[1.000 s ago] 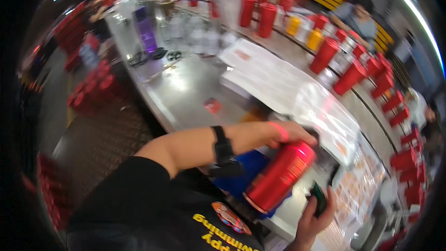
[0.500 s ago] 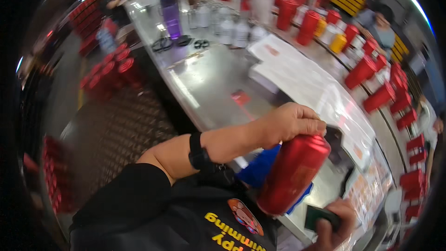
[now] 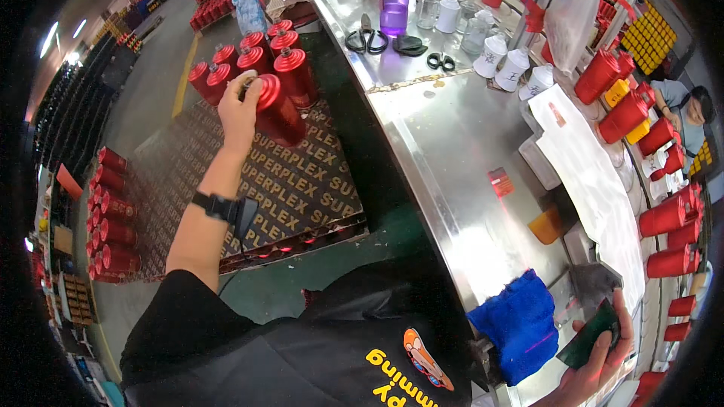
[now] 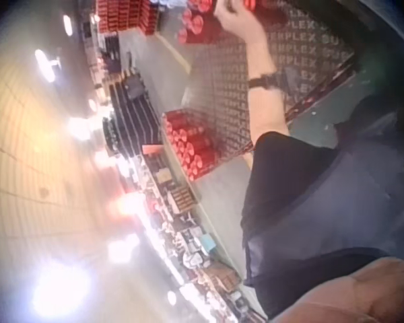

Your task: The person peels a label from a sheet, applies it to a red bottle, and smooths it with a scraper. They then pick up a second label, press it onto the bottle, and rub it with the scraper before setting the bottle aside.

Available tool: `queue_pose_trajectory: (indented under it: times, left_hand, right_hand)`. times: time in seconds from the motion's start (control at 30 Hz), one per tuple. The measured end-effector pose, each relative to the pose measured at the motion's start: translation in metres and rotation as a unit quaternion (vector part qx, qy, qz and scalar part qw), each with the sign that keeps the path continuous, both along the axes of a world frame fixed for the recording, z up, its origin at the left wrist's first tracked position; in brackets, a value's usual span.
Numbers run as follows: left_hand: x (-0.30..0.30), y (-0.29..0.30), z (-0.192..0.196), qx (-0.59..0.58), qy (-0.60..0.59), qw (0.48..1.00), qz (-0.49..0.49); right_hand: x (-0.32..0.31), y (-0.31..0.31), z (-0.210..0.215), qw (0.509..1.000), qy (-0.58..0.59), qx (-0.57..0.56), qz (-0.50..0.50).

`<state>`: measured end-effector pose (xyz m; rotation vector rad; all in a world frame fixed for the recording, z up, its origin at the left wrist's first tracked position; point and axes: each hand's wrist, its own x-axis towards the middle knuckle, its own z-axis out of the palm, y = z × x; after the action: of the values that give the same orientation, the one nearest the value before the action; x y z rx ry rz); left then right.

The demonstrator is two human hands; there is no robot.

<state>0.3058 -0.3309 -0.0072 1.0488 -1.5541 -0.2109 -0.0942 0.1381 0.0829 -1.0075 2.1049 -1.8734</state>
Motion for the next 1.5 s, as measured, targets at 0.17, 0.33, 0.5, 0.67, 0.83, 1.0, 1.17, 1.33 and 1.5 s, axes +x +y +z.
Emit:
queue_pose_trajectory:
  times: [0.17,0.33,0.5,0.67,0.83,1.0,1.17,1.33,1.5]
  left_hand:
    - [0.055,-0.082,-0.036,0.014,-0.031,0.990,0.138]
    - [0.038,-0.133,-0.063,0.059,-0.116,0.978,0.162]
    - [0.062,-0.129,-0.075,0.107,-0.137,0.976,0.130]
    - [0.119,-0.167,-0.099,0.086,-0.261,0.928,0.252]
    - [0.090,-0.138,-0.083,-0.067,-0.249,0.939,0.229]
    - [-0.043,-0.020,-0.028,-0.029,-0.110,0.993,-0.033]
    - [-0.127,0.051,-0.001,-0.057,-0.142,0.981,-0.119]
    - [-0.217,0.092,0.011,-0.039,-0.044,0.935,-0.350]
    - [-0.281,0.141,0.024,-0.023,-0.058,0.870,-0.490]
  right_hand:
    - [0.000,-0.035,0.002,0.995,-0.030,-0.057,-0.072]
    - [-0.062,0.006,0.003,0.999,0.022,-0.031,-0.038]
    - [-0.101,-0.025,0.026,0.988,0.115,0.068,-0.083]
    - [-0.225,-0.059,0.049,0.949,0.210,0.201,-0.123]
    - [-0.358,-0.121,0.037,0.822,0.443,0.310,-0.180]
    - [-0.432,-0.132,0.022,0.788,0.440,0.355,-0.244]
    - [-0.440,-0.125,0.021,0.797,0.412,0.350,-0.270]
    - [-0.426,-0.093,0.005,0.826,0.423,0.232,-0.291]
    - [-0.351,-0.036,0.064,0.837,0.468,0.178,-0.222]
